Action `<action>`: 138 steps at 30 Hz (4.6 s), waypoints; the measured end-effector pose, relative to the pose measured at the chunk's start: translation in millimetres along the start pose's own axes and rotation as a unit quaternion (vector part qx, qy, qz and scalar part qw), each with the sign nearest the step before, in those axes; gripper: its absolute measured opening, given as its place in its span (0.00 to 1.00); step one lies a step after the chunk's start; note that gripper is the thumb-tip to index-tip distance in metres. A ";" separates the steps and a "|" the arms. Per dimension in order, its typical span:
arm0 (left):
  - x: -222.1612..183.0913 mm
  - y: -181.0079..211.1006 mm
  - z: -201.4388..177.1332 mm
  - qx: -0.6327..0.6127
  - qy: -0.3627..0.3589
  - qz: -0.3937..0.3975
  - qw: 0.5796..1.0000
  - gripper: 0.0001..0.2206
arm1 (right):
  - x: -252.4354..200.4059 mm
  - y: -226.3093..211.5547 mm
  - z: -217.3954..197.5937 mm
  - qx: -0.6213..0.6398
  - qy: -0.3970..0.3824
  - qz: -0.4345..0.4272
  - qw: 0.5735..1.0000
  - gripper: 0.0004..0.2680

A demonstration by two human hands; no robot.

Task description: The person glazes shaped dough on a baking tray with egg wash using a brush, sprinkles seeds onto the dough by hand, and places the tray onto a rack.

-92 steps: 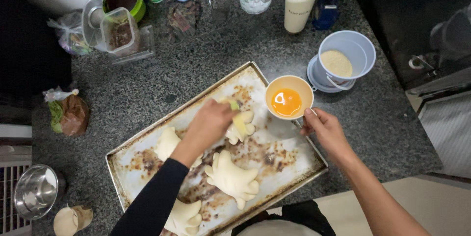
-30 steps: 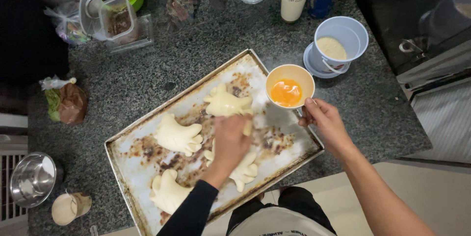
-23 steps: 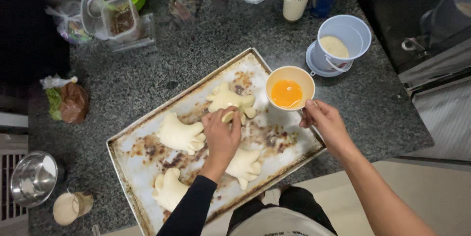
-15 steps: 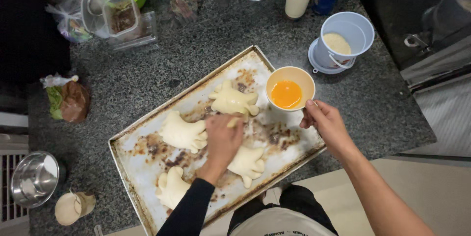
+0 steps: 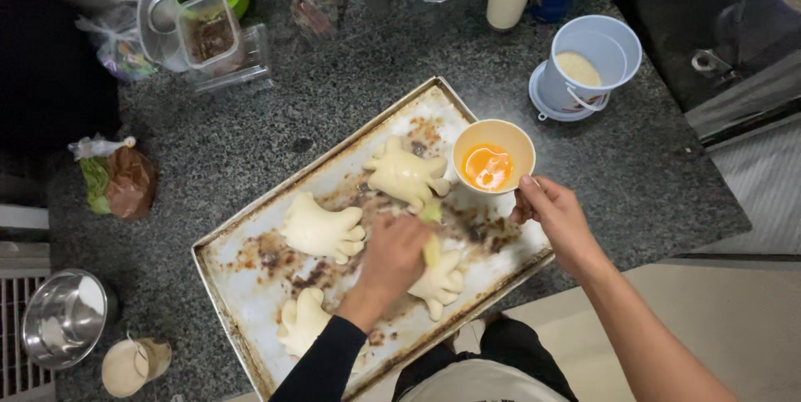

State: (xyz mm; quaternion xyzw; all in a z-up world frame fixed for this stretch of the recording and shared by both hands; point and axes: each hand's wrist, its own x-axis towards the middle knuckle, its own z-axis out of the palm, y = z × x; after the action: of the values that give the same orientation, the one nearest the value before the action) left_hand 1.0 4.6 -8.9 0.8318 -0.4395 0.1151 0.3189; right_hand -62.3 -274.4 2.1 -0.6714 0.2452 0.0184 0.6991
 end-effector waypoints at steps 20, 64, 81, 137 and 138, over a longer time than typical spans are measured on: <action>29.5 -22.8 -23.6 0.053 0.033 0.017 0.998 0.12 | -18.3 19.1 -7.2 0.029 0.040 0.000 0.999 0.14; 98.6 -4.4 19.2 0.165 -0.215 0.082 0.959 0.06 | 24.0 20.0 -85.9 0.018 -0.052 0.006 0.998 0.14; 44.1 57.1 52.7 0.059 0.013 -0.055 0.997 0.18 | 18.1 14.9 -88.1 0.009 -0.056 0.020 0.998 0.13; 124.3 99.5 -70.7 -0.102 0.194 -0.262 0.940 0.09 | 7.2 12.0 -78.5 -0.075 -0.156 -0.059 0.983 0.15; 127.9 110.0 -78.0 -0.107 0.180 -0.249 0.946 0.09 | 7.6 11.2 -75.4 -0.078 -0.167 -0.066 0.981 0.15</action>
State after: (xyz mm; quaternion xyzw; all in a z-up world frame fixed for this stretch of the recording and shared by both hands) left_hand -5.5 -75.4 158.7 0.8412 -0.1632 0.1318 0.4984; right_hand -83.6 -347.0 -9.4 -0.7259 0.0786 0.1032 0.6754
